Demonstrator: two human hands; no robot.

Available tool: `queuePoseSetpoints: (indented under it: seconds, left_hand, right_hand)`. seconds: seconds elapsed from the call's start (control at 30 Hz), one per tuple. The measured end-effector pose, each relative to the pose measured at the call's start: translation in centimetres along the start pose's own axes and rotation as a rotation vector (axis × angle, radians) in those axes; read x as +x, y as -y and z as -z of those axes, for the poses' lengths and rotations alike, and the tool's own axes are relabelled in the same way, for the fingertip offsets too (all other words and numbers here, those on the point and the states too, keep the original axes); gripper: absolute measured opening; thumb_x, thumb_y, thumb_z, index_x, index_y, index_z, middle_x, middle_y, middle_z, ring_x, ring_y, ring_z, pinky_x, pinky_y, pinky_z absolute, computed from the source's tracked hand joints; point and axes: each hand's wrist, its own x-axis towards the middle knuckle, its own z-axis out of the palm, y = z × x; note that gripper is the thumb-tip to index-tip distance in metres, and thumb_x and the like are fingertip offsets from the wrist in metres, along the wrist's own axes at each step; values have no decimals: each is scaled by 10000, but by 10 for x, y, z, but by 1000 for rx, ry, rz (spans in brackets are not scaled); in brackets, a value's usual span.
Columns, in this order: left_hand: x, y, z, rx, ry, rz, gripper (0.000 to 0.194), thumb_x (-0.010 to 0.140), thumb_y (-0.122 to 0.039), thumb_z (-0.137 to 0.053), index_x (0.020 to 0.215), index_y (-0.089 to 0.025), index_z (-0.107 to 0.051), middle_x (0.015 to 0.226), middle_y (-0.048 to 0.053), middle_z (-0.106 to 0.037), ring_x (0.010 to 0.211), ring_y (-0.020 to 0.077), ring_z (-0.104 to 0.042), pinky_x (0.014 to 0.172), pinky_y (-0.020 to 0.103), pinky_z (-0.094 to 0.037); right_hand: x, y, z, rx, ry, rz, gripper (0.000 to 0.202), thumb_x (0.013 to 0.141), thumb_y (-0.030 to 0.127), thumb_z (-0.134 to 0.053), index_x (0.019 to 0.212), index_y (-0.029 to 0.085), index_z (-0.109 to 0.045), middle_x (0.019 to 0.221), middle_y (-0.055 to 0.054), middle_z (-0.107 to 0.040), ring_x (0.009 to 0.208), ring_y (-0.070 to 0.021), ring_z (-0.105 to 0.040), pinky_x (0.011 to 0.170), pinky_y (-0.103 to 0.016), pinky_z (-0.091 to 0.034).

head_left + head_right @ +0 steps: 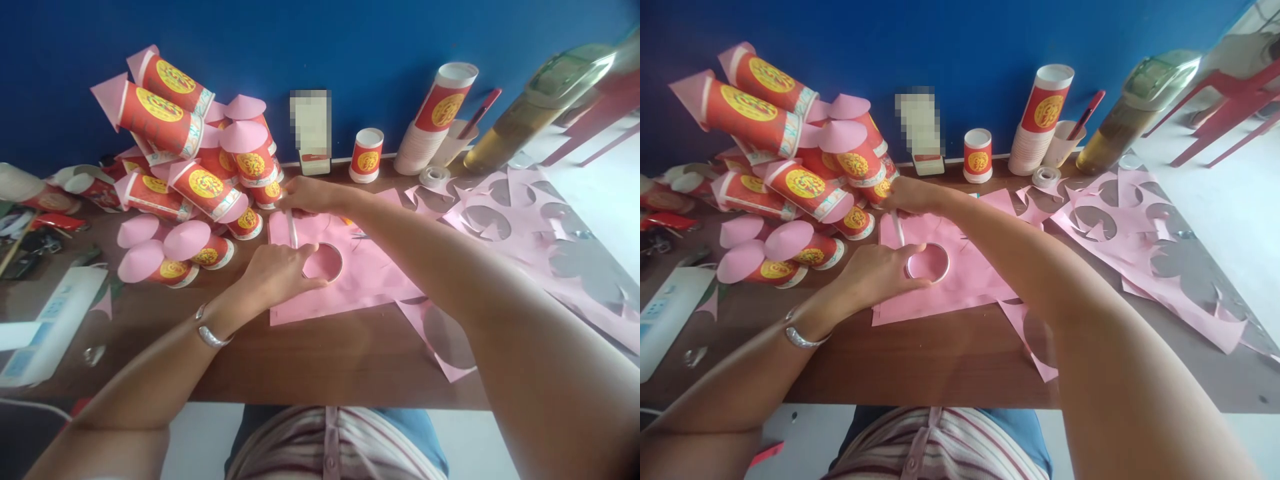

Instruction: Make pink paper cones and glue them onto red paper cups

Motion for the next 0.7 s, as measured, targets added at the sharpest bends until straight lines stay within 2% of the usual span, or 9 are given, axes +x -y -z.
queuePoseSetpoints:
  seconds: [0.1,0.2,0.33,0.53,0.7]
  left_hand:
    - [0,0,1,3,31,2,730,849,-701,-603,1403,-228,-557,749,67,-747,706,285,-724,582,315,-416]
    - [0,-2,3,0,68,4,712,870,-689,-586,1405,-220,-556,813,87,-766,747,305,-728,586,325,-424]
    - [0,-4,5,2,97,15,714,878,-678,-585,1426,-222,-543,917,118,-778,834,351,-736,593,347,-438]
    - [-1,-5,6,9,101,17,719,882,-675,-588,1432,-215,-539,910,126,-773,824,348,-730,606,356,-459]
    - [-1,-4,5,-3,39,7,688,859,-659,-634,1391,-226,-586,1118,152,-751,935,345,-718,660,366,-494]
  right_hand:
    - [9,4,-6,-33,184,45,342,909,165,-627,588,164,-508,466,51,-487,445,-73,-402,427,-200,-290]
    - [15,3,-12,-79,302,23,348,898,170,-629,566,159,-524,469,42,-493,445,-79,-402,445,-215,-296]
    - [18,1,-18,-49,389,29,273,868,165,-634,600,145,-579,496,39,-502,464,-80,-397,465,-228,-292]
    - [24,-2,-22,-44,447,3,259,871,175,-621,618,151,-570,496,49,-482,470,-77,-395,472,-226,-290]
    - [24,-4,-29,-119,550,41,324,881,161,-625,585,163,-495,471,76,-444,459,-64,-392,473,-204,-317]
